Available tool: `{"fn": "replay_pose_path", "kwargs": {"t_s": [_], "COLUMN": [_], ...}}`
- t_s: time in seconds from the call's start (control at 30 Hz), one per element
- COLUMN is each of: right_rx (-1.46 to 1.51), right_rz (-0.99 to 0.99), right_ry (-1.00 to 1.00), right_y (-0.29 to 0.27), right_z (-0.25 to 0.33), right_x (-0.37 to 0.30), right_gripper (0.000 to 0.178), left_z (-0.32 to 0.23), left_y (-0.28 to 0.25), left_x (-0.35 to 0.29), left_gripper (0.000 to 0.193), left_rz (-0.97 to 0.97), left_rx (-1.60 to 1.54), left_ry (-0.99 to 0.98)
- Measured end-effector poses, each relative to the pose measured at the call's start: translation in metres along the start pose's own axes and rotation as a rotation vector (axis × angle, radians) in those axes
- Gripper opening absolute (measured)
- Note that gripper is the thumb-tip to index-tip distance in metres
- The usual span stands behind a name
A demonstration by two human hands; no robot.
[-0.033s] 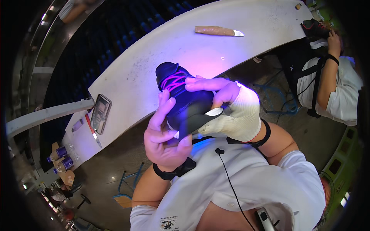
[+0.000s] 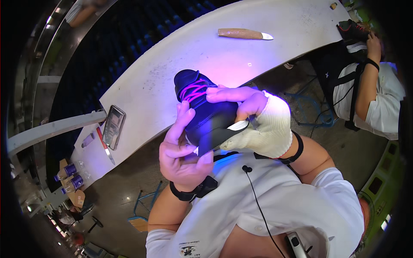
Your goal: The recorder picks up sneakers from a conveyor belt, inspects the soles and uppers for quality control, and places them back.
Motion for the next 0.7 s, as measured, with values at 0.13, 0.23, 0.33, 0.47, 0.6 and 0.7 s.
{"fn": "replay_pose_path", "kwargs": {"t_s": [0.13, 0.23, 0.33, 0.47, 0.6, 0.7], "right_rx": [-0.286, -0.353, -0.357, -0.302, -0.435, -0.44], "right_rz": [0.142, 0.14, 0.18, 0.022, 0.051, 0.121], "right_ry": [-0.025, -0.063, -0.013, -0.249, -0.314, -0.404], "right_y": [0.007, 0.009, 0.019, 0.025, 0.035, 0.045], "right_z": [0.009, 0.01, -0.009, -0.021, -0.038, -0.036], "right_x": [0.015, 0.02, 0.013, 0.0, -0.007, -0.004], "right_gripper": [0.044, 0.047, 0.054, 0.054, 0.059, 0.053], "left_z": [-0.015, -0.017, -0.025, -0.032, -0.04, -0.043], "left_y": [-0.011, -0.016, -0.012, -0.022, -0.04, -0.025], "left_x": [0.024, 0.036, 0.045, 0.044, 0.047, 0.05], "left_gripper": [0.047, 0.066, 0.047, 0.047, 0.058, 0.081], "left_rz": [0.067, 0.087, 0.183, 0.068, 0.066, 0.306], "left_rx": [-0.034, 0.173, 0.365, 0.299, 0.339, 0.697], "left_ry": [-0.112, -0.317, -0.267, -0.277, -0.386, -0.276]}}
Point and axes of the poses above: each hand's wrist, its own x-axis towards the middle knuckle, its own y-axis out of the palm, z = x × y, the point moved 9 cm from there along x, towards the middle knuckle, and after that the axes turned 7 degrees about -y, right-handed, at the moved point
